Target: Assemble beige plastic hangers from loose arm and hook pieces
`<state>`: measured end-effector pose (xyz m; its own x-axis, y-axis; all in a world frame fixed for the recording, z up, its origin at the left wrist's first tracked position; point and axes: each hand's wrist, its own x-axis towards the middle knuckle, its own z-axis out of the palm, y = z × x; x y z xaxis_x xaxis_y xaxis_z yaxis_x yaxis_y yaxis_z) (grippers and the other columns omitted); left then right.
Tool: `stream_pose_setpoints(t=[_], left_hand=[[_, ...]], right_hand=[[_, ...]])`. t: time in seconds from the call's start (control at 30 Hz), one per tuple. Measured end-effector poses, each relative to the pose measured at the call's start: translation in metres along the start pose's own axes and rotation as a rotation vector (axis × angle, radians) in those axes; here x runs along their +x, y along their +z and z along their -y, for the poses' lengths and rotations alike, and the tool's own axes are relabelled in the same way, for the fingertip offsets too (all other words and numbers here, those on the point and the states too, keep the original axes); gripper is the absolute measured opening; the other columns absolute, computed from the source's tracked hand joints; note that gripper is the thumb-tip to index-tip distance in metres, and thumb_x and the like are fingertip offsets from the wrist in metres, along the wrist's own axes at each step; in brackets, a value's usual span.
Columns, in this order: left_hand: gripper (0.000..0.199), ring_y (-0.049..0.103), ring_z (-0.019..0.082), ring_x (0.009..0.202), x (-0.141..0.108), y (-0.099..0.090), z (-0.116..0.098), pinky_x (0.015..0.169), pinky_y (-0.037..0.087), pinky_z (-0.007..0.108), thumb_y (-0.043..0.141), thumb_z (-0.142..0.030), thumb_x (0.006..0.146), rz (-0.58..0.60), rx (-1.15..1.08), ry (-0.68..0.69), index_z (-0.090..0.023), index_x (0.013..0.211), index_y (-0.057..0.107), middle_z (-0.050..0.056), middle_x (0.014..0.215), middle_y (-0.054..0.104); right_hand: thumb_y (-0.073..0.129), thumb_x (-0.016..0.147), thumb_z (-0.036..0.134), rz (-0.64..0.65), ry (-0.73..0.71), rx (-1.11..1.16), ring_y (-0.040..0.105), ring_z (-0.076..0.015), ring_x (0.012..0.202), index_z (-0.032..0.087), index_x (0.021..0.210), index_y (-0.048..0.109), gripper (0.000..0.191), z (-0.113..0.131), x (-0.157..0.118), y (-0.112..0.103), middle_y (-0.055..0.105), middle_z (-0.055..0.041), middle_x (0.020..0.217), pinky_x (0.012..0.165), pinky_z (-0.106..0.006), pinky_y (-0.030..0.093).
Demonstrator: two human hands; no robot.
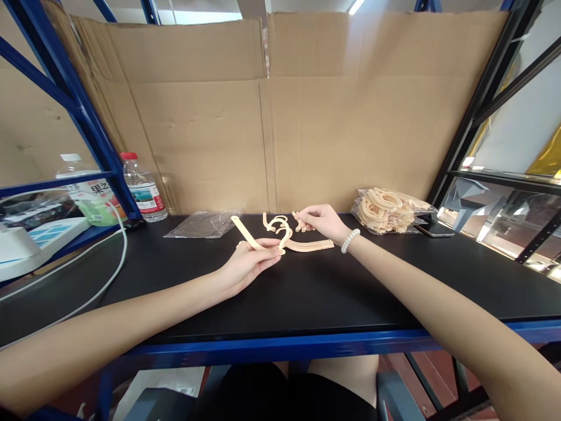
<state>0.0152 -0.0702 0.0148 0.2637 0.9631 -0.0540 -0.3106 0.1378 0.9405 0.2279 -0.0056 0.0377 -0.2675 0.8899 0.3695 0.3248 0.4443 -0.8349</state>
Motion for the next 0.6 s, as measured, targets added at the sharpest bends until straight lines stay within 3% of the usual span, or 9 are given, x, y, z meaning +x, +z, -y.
stream_pose_setpoints(t=[0.13,0.27,0.37,0.47,0.6], left_hand=[[0.011,0.065,0.015,0.088,0.002,-0.002,-0.001,0.09,0.054,0.027,0.071,-0.003,0.073,0.01,-0.01,-0.014,-0.009,0.083,0.072,0.009,0.088,0.07],[0.013,0.065,0.015,0.089,0.004,-0.003,-0.001,0.09,0.054,0.027,0.07,0.0,0.071,0.001,-0.041,-0.015,-0.01,0.08,0.072,0.009,0.087,0.07],[0.013,0.064,0.014,0.088,0.005,-0.004,-0.001,0.089,0.054,0.026,0.069,0.0,0.072,0.007,-0.063,-0.017,-0.01,0.079,0.072,0.008,0.085,0.069],[0.012,0.065,0.014,0.087,0.006,-0.005,-0.001,0.089,0.054,0.026,0.069,0.0,0.073,0.011,-0.085,-0.018,-0.01,0.078,0.071,0.007,0.083,0.069],[0.012,0.065,0.013,0.085,0.007,-0.005,-0.001,0.089,0.054,0.026,0.068,0.002,0.072,0.025,-0.114,-0.014,-0.01,0.077,0.07,0.006,0.081,0.068]], right_hand=[[0.059,0.08,0.016,0.178,-0.223,-0.715,0.059,-0.0191,0.08,0.016,0.08,0.072,0.013,-0.014,0.028,-0.006,0.067,-0.0064,0.083,0.078,-0.033,0.045],[0.059,0.083,0.015,0.29,-0.298,-1.014,0.056,-0.0242,0.097,0.017,0.093,0.072,0.017,-0.03,0.044,0.004,0.064,-0.011,0.098,0.084,-0.033,0.043],[0.058,0.086,0.017,0.28,-0.334,-1.083,0.054,-0.0247,0.101,0.017,0.088,0.072,0.015,-0.039,0.048,0.01,0.063,-0.012,0.1,0.085,-0.033,0.042],[0.06,0.084,0.015,0.243,-0.345,-1.001,0.055,-0.0223,0.096,0.016,0.082,0.072,0.013,-0.04,0.05,0.011,0.062,-0.0105,0.096,0.084,-0.032,0.043],[0.058,0.084,0.02,0.005,-0.262,-0.675,0.059,-0.0158,0.074,0.016,0.084,0.072,0.014,-0.032,0.05,0.006,0.064,-0.0055,0.081,0.074,-0.029,0.046]])
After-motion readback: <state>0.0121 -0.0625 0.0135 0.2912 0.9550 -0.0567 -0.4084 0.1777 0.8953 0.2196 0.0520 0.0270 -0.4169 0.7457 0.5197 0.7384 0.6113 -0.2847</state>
